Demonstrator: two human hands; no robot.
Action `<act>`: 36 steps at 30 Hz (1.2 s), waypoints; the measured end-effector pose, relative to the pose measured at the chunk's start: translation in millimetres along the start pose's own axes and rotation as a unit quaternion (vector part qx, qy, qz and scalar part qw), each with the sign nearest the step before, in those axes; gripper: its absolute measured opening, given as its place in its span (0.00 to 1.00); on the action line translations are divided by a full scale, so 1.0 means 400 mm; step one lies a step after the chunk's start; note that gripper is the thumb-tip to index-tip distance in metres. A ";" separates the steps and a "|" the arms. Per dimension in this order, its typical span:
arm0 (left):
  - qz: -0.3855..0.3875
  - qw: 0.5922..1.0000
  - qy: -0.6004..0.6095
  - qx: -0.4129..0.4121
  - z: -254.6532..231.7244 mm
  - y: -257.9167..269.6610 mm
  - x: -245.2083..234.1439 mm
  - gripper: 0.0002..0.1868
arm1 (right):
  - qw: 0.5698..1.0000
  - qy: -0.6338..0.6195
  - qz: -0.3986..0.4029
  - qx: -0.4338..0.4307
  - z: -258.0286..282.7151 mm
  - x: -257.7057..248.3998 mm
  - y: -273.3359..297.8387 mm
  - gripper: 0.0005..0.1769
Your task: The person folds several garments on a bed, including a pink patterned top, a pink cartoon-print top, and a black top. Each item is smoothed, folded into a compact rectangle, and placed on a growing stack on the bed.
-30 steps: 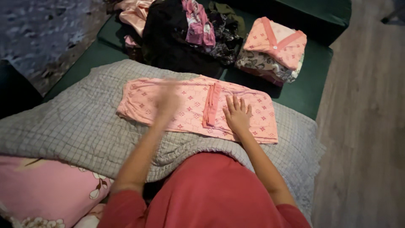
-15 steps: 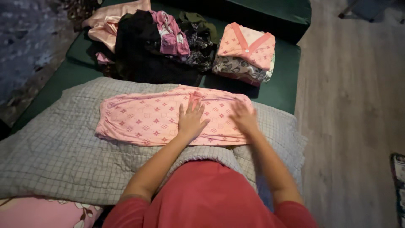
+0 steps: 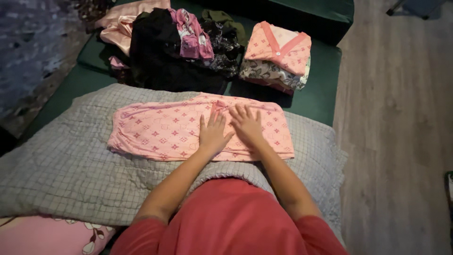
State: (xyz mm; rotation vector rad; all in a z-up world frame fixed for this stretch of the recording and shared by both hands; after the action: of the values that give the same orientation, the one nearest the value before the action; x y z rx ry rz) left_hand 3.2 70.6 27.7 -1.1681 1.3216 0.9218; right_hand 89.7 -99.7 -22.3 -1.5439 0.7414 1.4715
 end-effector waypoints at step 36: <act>-0.017 1.000 0.017 0.010 0.017 -0.003 0.029 0.44 | 0.975 -0.031 -0.019 0.220 -0.251 -0.087 0.184 0.42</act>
State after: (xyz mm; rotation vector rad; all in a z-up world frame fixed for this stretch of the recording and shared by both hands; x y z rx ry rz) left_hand 6.8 75.4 15.6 -1.1917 1.3313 0.8660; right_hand 68.8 -226.3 -7.1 -1.1626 0.9241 1.2185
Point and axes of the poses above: each hand's wrist, its own y-axis away from the middle knuckle, its own x-axis out of the palm, z = x × y, the point moved 1 cm from there along -y, towards the middle knuckle, and after that the axes turned 7 degrees about x, right-handed, at the moved point
